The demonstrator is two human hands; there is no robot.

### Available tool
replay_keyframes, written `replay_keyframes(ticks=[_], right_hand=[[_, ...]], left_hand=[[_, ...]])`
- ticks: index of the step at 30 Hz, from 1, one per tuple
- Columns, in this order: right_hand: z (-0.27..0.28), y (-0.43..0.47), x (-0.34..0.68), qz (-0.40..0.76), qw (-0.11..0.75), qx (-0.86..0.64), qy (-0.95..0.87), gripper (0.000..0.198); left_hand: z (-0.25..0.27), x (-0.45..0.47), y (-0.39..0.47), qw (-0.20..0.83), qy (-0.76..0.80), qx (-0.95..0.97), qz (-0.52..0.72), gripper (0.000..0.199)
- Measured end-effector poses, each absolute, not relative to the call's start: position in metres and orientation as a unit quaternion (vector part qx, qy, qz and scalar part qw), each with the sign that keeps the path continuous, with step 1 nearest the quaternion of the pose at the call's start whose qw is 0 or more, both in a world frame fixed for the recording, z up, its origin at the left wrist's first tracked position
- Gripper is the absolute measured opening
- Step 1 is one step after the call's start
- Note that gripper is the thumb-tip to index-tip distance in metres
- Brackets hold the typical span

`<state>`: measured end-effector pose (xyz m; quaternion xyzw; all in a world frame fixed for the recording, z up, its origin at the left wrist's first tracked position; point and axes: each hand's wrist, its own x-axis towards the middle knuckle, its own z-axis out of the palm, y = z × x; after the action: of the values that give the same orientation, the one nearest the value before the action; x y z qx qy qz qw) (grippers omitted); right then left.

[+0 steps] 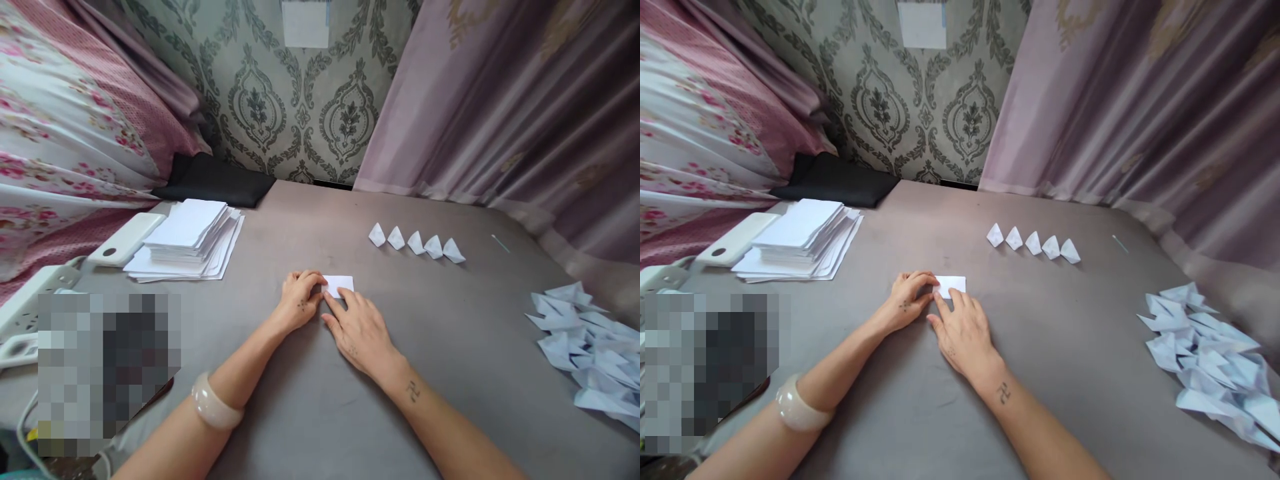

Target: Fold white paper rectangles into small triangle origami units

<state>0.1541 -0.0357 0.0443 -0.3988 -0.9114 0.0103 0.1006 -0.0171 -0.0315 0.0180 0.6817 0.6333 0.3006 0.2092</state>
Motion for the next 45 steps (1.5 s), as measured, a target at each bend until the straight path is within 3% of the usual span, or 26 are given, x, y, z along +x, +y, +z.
replay_keyframes(ticks=[9, 21, 25, 31, 35, 42, 45], right_hand=[[0.047, -0.039, 0.163, -0.012, 0.076, -0.477, -0.876, 0.037], [0.029, -0.015, 0.173, 0.026, 0.190, -0.518, -0.834, 0.008], [0.030, -0.015, 0.170, 0.033, 0.224, -0.522, -0.822, 0.023], [0.035, -0.015, 0.168, -0.038, 0.311, -0.461, -0.830, 0.047], [0.036, -0.013, 0.166, -0.047, 0.270, -0.401, -0.874, 0.031], [0.034, -0.009, 0.167, -0.027, 0.176, -0.372, -0.911, 0.022], [0.034, -0.010, 0.171, -0.011, 0.163, -0.369, -0.915, 0.025]], left_hand=[[0.022, -0.018, -0.033, 0.221, 0.663, 0.652, 0.294, 0.031], [0.022, -0.016, -0.033, 0.259, 0.672, 0.610, 0.330, 0.019], [0.024, -0.011, -0.036, 0.224, 0.671, 0.627, 0.325, 0.010], [0.029, -0.003, -0.045, 0.016, 0.628, 0.724, 0.285, 0.010], [0.030, 0.000, -0.048, -0.056, 0.628, 0.741, 0.231, 0.013], [0.032, -0.001, -0.054, -0.022, 0.654, 0.730, 0.195, 0.030], [0.035, -0.004, -0.054, -0.022, 0.593, 0.778, 0.204, 0.029]])
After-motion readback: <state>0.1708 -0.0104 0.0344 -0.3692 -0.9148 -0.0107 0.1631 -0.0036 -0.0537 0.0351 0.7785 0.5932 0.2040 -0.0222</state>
